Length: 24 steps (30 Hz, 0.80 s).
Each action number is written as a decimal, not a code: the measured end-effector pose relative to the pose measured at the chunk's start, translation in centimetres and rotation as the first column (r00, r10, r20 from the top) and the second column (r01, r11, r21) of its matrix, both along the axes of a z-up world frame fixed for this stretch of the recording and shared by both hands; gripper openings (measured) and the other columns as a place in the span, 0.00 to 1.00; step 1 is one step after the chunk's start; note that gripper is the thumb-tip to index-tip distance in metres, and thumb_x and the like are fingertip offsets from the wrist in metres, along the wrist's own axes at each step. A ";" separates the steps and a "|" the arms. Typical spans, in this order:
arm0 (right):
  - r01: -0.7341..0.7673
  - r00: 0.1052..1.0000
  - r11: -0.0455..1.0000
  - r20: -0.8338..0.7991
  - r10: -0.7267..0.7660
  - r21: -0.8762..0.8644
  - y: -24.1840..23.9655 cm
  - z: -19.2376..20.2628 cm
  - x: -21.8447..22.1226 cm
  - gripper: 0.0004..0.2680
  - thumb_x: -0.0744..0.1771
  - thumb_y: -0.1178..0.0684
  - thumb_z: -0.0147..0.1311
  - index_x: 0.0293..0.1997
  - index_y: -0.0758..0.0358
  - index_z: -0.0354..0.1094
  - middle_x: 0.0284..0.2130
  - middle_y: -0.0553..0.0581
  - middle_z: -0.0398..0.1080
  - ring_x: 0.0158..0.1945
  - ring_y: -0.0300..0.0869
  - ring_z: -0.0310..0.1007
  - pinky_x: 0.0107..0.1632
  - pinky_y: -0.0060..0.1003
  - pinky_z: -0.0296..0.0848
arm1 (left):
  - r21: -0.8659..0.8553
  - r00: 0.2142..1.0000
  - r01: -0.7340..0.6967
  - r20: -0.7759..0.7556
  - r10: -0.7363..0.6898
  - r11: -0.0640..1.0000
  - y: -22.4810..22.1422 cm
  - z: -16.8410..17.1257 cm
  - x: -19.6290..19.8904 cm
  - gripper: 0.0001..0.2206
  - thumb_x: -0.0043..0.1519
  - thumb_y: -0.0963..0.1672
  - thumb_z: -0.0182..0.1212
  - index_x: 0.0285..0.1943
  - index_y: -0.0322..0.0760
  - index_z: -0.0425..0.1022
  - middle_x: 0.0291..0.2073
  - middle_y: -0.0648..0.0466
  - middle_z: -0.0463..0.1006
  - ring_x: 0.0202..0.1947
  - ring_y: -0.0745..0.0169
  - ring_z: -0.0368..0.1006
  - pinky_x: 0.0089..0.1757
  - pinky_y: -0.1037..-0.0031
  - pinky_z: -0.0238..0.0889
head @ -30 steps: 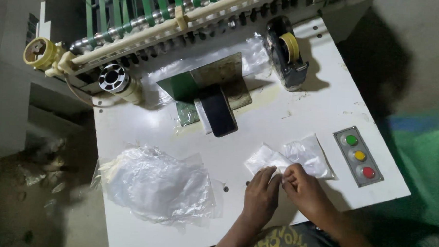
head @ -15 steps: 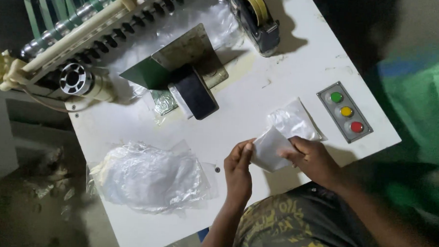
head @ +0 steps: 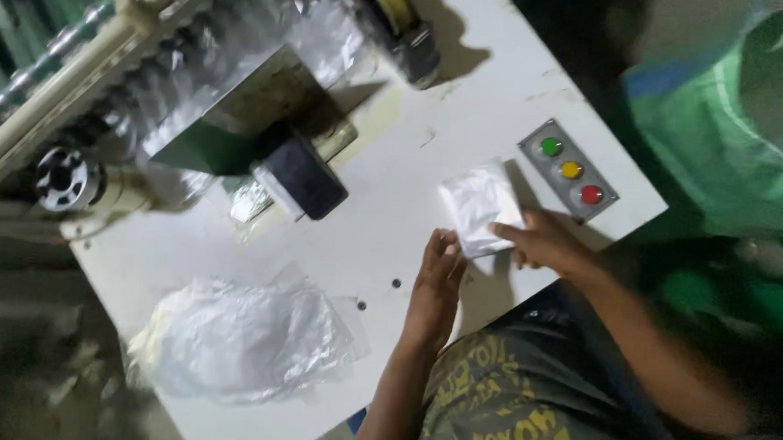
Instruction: Folding plastic bags and inserting them into smaller plastic sleeves at a packaging station
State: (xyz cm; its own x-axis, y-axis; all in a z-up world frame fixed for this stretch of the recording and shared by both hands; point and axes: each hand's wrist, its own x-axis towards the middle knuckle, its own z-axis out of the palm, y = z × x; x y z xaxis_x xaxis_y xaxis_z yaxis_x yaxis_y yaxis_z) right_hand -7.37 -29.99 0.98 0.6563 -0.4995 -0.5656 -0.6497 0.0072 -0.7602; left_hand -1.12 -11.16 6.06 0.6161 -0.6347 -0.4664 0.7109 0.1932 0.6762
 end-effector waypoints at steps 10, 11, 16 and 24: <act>0.417 0.635 0.807 0.501 -0.588 0.417 -6.8 7.3 -2.0 0.19 0.64 0.42 0.62 0.50 0.61 0.57 0.25 0.55 0.68 0.20 0.42 0.73 0.22 0.31 0.65 | 0.155 0.999 0.046 0.002 -0.047 0.987 1.3 2.2 2.5 0.23 0.65 0.45 0.50 0.69 0.30 0.67 0.56 0.44 0.77 0.56 0.47 0.75 0.58 0.58 0.67; 0.564 0.408 0.702 0.592 -0.695 0.435 -7.8 8.5 -2.5 0.21 0.64 0.38 0.65 0.46 0.62 0.55 0.23 0.54 0.71 0.23 0.41 0.75 0.26 0.31 0.73 | 0.156 0.999 0.032 0.036 -0.038 0.987 1.8 1.5 2.6 0.20 0.67 0.44 0.49 0.66 0.29 0.70 0.54 0.44 0.79 0.53 0.49 0.76 0.56 0.60 0.68; 0.463 0.425 0.832 0.746 -0.512 0.308 -8.2 8.9 -2.0 0.29 0.69 0.38 0.52 0.68 0.66 0.36 0.70 0.81 0.56 0.45 0.50 0.80 0.50 0.42 0.83 | 0.192 0.999 -0.005 0.041 -0.003 0.981 2.4 1.9 2.8 0.21 0.66 0.44 0.50 0.67 0.28 0.69 0.54 0.43 0.78 0.53 0.49 0.76 0.56 0.61 0.68; 0.255 0.656 0.917 0.642 -0.396 0.306 -1.2 6.7 3.2 0.15 0.69 0.52 0.49 0.62 0.65 0.60 0.49 0.67 0.75 0.35 0.51 0.81 0.35 0.35 0.79 | -0.001 0.936 -0.285 0.214 0.279 0.959 9.0 -1.3 6.8 0.20 0.64 0.42 0.56 0.63 0.23 0.70 0.23 0.56 0.67 0.24 0.57 0.74 0.42 0.57 0.74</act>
State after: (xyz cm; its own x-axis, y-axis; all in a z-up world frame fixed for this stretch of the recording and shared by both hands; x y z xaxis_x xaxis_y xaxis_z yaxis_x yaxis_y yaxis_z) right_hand -4.12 -31.14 7.69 0.7051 -0.6973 -0.1286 0.1159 0.2923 -0.9493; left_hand 5.67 -2.20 4.79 0.8535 -0.4086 -0.3233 0.4717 0.3424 0.8125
